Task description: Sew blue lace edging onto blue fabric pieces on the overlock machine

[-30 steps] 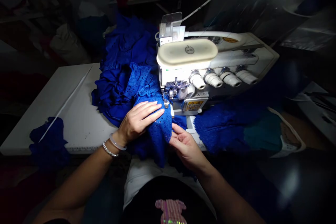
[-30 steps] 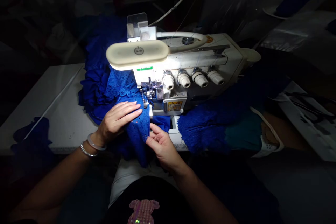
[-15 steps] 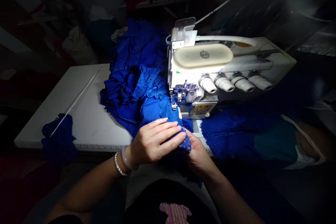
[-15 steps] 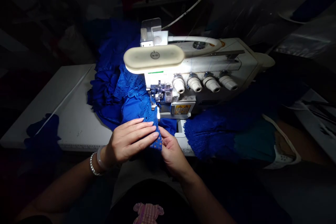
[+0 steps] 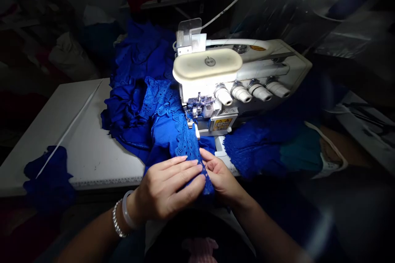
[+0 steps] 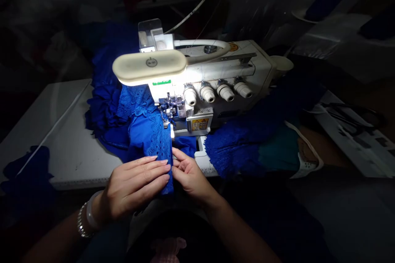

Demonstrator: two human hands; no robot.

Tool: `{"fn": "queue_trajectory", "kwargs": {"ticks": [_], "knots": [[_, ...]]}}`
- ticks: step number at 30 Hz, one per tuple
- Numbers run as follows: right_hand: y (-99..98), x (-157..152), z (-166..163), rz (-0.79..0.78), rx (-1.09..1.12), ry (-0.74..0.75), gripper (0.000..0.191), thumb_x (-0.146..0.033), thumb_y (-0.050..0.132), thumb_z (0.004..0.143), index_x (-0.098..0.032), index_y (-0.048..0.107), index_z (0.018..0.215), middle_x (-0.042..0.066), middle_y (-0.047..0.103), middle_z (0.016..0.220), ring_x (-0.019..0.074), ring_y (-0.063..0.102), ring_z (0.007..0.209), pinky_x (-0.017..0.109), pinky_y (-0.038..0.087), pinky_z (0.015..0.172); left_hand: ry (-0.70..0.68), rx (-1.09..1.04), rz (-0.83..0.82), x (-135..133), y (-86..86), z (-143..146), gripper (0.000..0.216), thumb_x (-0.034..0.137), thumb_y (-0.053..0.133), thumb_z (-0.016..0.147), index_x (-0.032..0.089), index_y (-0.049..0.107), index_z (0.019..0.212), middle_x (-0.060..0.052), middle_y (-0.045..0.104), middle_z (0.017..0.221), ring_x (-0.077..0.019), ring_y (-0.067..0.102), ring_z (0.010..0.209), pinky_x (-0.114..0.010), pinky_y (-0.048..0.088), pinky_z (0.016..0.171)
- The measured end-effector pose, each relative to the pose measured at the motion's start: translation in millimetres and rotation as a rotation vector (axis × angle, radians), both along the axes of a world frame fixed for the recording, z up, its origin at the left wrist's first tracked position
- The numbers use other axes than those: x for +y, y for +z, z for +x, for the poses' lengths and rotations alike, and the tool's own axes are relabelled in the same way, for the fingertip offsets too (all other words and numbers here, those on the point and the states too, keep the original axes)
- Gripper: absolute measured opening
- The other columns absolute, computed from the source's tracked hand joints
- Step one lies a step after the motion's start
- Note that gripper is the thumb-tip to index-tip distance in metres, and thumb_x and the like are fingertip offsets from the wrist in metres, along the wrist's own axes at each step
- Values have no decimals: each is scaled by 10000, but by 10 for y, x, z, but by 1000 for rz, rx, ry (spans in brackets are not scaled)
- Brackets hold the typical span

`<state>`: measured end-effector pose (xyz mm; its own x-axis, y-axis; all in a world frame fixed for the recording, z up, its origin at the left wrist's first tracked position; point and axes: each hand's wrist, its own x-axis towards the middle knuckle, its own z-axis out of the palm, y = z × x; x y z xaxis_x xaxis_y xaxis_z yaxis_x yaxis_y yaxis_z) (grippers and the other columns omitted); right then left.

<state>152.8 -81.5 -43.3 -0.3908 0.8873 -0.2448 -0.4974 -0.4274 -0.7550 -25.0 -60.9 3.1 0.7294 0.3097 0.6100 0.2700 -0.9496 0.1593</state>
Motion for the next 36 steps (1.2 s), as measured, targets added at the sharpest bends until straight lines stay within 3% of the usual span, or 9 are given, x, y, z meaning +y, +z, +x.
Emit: {"fn": "queue_trajectory", "kwargs": {"ticks": [5,16,21,24,27,30,34,36], "knots": [[48,18,5,0,17,33,467,-398,720,822,-266,603,1255,61,741,1020,176,710,826,299,556,757,7,35,22,-9,22,1,242,137,440,950,100,659,1046,-128,742,1065,-226,692,1062,-395,566,968],[186,109,12,15,76,41,412,-340,741,821,-215,653,1204,83,740,1057,202,697,958,332,538,873,50,49,62,80,25,-45,247,116,446,949,96,662,1068,-117,730,1109,-223,658,1129,-428,518,1034],[154,128,61,37,40,-51,351,-321,753,814,-219,687,1143,49,760,933,156,710,817,250,545,749,54,37,56,49,2,-29,253,117,451,946,85,657,1090,-128,717,1140,-230,636,1164,-433,496,1051],[183,90,145,39,17,-59,301,-314,744,822,-205,701,1099,31,755,870,127,700,770,210,527,730,85,12,-6,86,-55,-29,269,116,446,956,97,636,1145,-127,708,1164,-223,609,1205,-453,454,1089],[219,18,253,7,8,80,277,-338,725,823,-175,709,1047,33,740,827,134,682,729,242,530,733,142,-76,-197,227,-106,-62,296,237,412,998,132,616,1185,-124,712,1153,-224,617,1197,-494,391,1134],[158,-3,305,50,-233,179,240,-369,686,826,-142,707,902,40,711,782,142,640,674,243,502,639,172,-190,-358,432,-120,-116,312,349,497,970,157,625,1181,-117,728,1110,-239,656,1138,-504,344,1164],[-34,62,238,279,-822,-138,143,-279,606,824,-159,681,846,29,662,724,150,570,636,256,436,586,212,-258,-433,586,-82,-148,256,272,552,943,175,647,1160,-93,734,1104,-215,707,1027,-475,341,1173],[-89,91,181,375,-990,-243,147,-249,570,831,-173,686,878,42,674,763,158,561,643,271,430,591,217,-227,-391,543,-43,-125,247,260,538,945,174,646,1151,-86,738,1092,-217,697,1051,-473,348,1169]]}}
